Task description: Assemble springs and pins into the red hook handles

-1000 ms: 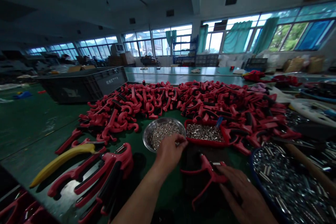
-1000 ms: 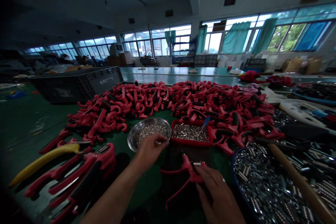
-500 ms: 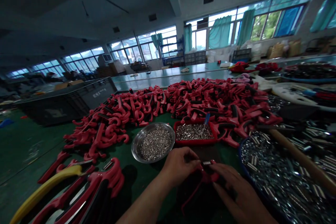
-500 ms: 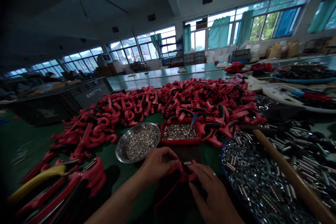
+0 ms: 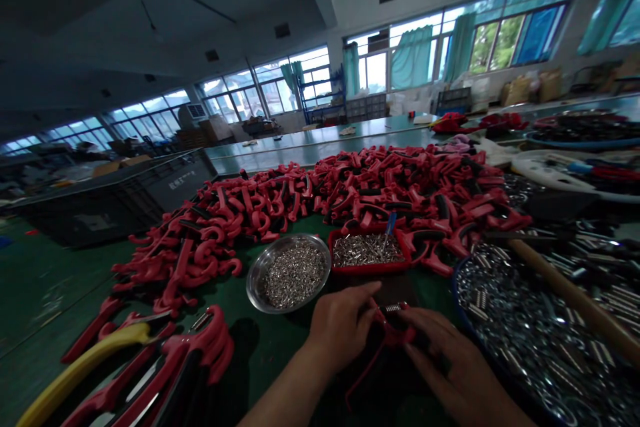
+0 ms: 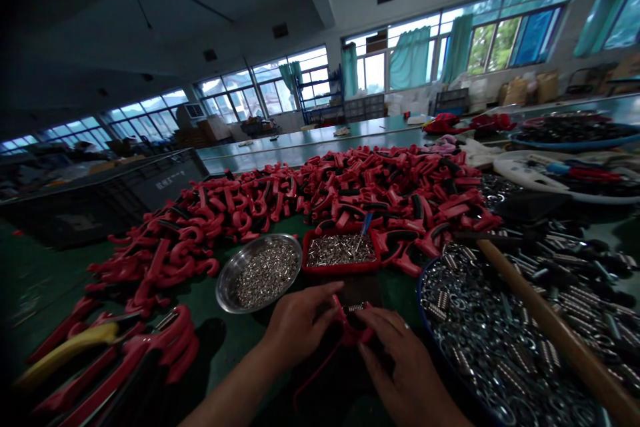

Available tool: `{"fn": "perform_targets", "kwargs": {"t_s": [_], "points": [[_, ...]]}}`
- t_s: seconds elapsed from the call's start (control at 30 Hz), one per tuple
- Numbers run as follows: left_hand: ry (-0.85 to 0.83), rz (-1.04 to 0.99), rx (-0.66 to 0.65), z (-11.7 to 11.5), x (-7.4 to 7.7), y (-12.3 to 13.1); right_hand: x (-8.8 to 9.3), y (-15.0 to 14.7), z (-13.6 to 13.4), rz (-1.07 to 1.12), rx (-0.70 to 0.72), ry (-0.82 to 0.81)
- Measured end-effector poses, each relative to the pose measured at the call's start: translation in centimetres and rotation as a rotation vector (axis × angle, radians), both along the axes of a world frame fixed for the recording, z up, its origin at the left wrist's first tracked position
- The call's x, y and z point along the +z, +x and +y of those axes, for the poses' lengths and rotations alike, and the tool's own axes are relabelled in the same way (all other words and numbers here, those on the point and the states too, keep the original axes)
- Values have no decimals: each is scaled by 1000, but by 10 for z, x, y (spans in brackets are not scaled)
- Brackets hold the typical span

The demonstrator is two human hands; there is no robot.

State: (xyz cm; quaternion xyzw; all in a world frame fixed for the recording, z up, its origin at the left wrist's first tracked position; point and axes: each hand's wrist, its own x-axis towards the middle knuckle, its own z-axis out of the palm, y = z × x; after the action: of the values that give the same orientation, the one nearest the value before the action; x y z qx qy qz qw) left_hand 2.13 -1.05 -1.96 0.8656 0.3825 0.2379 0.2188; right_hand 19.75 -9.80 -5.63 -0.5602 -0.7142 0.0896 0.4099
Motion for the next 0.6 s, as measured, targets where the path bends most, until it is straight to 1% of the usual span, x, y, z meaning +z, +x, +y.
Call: {"fn": "perform_targets", "kwargs": {"t_s": [0.13,0.23,0.43,0.6], "points": [[126,89,-62,-4,-1,0,3,-1,0,5,16,6],[215,162,-82,-5,-3,1,4,-1,0,7,15,-2],[360,277,-140,-4,-9,0,3,1,-1,5,1,-4],[485,410,-174,-10,-11,0,-1,0,-3,-41,7,9]]}}
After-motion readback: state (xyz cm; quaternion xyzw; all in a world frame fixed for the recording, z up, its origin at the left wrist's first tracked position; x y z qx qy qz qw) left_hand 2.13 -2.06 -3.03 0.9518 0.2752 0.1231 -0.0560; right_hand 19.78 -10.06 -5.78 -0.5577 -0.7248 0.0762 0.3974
